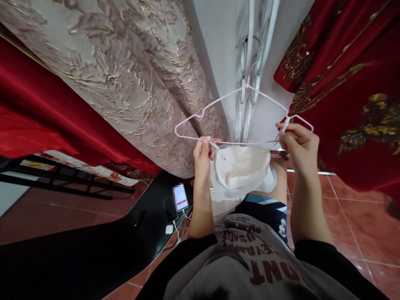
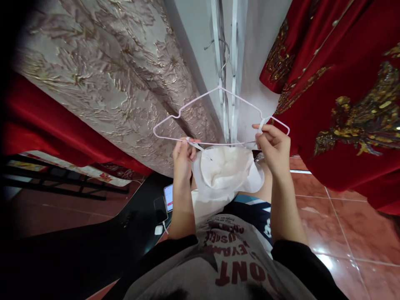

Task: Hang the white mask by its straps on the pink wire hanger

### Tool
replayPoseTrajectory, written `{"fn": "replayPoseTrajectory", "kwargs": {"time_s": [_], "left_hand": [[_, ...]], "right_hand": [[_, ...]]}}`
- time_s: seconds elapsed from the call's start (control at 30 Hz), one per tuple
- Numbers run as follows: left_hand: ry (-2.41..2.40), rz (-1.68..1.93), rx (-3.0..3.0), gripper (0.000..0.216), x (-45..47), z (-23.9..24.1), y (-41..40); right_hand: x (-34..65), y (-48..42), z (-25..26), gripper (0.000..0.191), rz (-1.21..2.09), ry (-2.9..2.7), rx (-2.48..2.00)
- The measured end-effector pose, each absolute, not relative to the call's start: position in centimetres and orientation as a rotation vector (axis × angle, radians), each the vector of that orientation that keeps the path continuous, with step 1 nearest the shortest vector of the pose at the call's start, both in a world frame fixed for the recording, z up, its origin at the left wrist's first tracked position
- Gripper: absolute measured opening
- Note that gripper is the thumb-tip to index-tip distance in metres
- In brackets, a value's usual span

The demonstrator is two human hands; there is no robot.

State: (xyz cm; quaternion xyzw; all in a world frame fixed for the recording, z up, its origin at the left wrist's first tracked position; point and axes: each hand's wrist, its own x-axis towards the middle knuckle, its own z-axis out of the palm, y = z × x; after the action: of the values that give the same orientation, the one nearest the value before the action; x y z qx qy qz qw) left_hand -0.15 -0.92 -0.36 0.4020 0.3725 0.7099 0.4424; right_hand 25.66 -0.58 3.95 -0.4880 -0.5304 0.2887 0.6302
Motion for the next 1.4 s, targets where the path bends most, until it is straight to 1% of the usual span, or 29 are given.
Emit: {"fn": "replayPoseTrajectory", "kwargs": {"time_s": [0.17, 0.23, 0.33, 0.4, 0.47, 0.57, 0.6, 0.63, 0.73, 0.8, 0.87, 1.03, 1.13, 1.2, 1.27, 1.33, 1.4], "left_hand": [[0.856, 1.723, 0.950, 0.040, 0.0, -0.5, -1.0], [0.845, 1.716, 0.931, 0.040, 0.0, -0.6, -1.0], [0.838, 1.721, 0.944, 0.039, -0.4, -0.6, -0.9], [0.835, 1.732, 0.962, 0.037, -0.6, -0.5, -0.8], [0.827, 1.733, 0.966, 0.036, -0.6, -0.6, -0.8], [0.818, 1.711, 0.938, 0.035, -0.1, -0.9, -0.9], [0.815, 1.702, 0.920, 0.034, 0.1, -1.0, -0.9], [0.810, 1.695, 0.902, 0.034, 0.4, -1.0, -1.0], [0.777, 1.677, 0.874, 0.033, 1.0, -1.0, -1.2], [0.767, 1.672, 0.881, 0.033, 1.2, -0.9, -1.4], [0.773, 1.672, 0.902, 0.033, 1.2, -0.8, -1.6], [0.913, 1.706, 1.022, 0.026, -0.5, -1.6, -1.6], [1.157, 1.962, 1.021, 0.016, -3.2, -2.6, -1.1], [1.332, 2.181, 0.983, 0.016, -5.2, -3.0, -0.7], [1.398, 2.332, 0.998, 0.016, -6.8, -2.9, -0.2], [1.372, 2.337, 1.106, 0.015, -7.6, -2.2, 0.2], [1.309, 2.203, 1.283, 0.015, -7.6, -1.0, 0.8]], "right_hand": [[26.0, 0.7, 5.1, 0.021, 0.394, -1.173, -1.041], [26.9, 1.4, 4.4, 0.023, 0.277, -1.117, -1.059], [29.6, 2.2, 2.8, 0.036, 0.184, -0.978, -1.119], [31.5, 2.4, 1.8, 0.040, 0.120, -0.878, -1.149], [32.8, 2.0, 1.2, 0.034, 0.012, -0.816, -1.158], [32.0, 0.4, 1.0, 0.019, -0.186, -0.766, -1.074], [31.1, -0.3, 1.0, 0.018, -0.223, -0.767, -1.036], [29.9, -1.0, 1.0, 0.022, -0.182, -0.805, -1.018], [26.2, -2.6, 0.9, 0.033, 0.157, -1.107, -1.125], [24.5, -3.0, 0.4, 0.037, 0.391, -1.285, -1.227], [23.6, -3.0, -0.3, 0.038, 0.494, -1.339, -1.280], [23.6, -2.7, -1.3, 0.029, 0.487, -1.269, -1.214], [24.0, -2.6, -0.8, 0.024, 0.485, -1.273, -1.177], [24.3, -2.4, -0.4, 0.022, 0.479, -1.272, -1.157], [24.6, -2.2, -0.2, 0.024, 0.483, -1.270, -1.140], [24.6, -2.0, -0.1, 0.026, 0.505, -1.285, -1.129], [24.4, -1.9, -0.2, 0.027, 0.532, -1.298, -1.124]]}}
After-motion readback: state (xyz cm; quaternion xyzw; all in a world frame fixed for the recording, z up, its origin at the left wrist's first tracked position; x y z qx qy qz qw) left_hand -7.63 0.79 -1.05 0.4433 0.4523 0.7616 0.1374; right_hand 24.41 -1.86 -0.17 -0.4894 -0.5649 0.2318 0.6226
